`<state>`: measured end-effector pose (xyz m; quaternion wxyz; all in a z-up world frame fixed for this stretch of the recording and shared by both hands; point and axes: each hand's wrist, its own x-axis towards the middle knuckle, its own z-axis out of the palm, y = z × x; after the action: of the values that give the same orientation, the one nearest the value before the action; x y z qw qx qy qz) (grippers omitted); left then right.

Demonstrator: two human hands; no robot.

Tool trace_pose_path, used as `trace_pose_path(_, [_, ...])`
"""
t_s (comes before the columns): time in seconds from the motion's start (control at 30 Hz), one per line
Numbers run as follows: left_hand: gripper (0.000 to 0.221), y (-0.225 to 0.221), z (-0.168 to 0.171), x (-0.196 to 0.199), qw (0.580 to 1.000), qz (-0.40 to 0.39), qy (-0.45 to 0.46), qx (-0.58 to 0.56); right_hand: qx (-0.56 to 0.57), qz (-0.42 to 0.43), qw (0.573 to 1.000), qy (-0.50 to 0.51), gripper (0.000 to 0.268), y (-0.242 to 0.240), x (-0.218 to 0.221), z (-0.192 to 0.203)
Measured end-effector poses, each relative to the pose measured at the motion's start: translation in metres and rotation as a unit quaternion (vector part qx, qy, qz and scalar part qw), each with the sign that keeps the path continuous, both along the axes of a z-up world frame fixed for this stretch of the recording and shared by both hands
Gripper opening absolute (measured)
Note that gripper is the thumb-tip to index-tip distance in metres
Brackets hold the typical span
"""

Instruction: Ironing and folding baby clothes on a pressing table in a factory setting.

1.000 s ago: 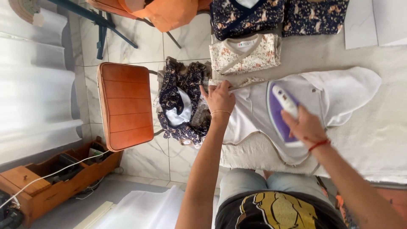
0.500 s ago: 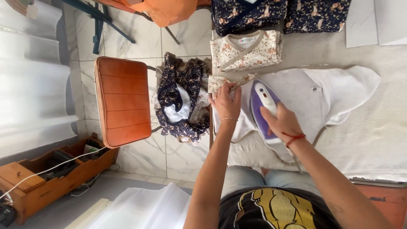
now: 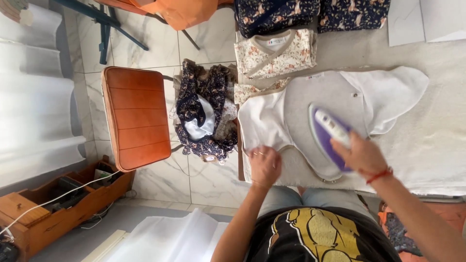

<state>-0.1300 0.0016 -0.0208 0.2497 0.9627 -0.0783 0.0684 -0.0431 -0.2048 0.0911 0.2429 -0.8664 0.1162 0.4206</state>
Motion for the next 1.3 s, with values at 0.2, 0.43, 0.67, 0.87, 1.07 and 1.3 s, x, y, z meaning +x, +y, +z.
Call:
trace_pose_path(0.2, [0.025, -0.041, 0.003, -0.020, 0.934, -0.353, 0.061, 0.006, -0.033, 0.040, 0.995, -0.087, 0.046, -0.028, 0.047, -0.035])
trace_pose_path(0.43, [0.013, -0.066, -0.013, -0.016, 0.942, -0.326, -0.080, -0.009, -0.061, 0.140, 0.987, 0.048, 0.068, -0.035, 0.046, -0.016])
trace_pose_path(0.67, [0.011, -0.059, 0.012, -0.022, 0.947, -0.282, -0.141, -0.053, 0.002, 0.299, 0.950, 0.087, 0.045, -0.039, -0.005, -0.045])
trace_pose_path(0.87, [0.007, -0.052, 0.032, -0.021, 0.951, -0.258, -0.161, -0.053, 0.020, 0.252, 0.967, 0.044, 0.047, -0.031, -0.042, -0.051])
trace_pose_path(1.07, [0.007, -0.032, 0.034, -0.034, 0.969, -0.202, -0.121, -0.074, 0.038, 0.177, 0.983, -0.006, 0.046, -0.017, -0.058, -0.056])
trace_pose_path(1.3, [0.007, -0.018, 0.049, -0.028, 0.979, -0.079, -0.073, -0.171, 0.065, 0.078, 0.994, 0.047, 0.053, 0.007, -0.039, -0.058])
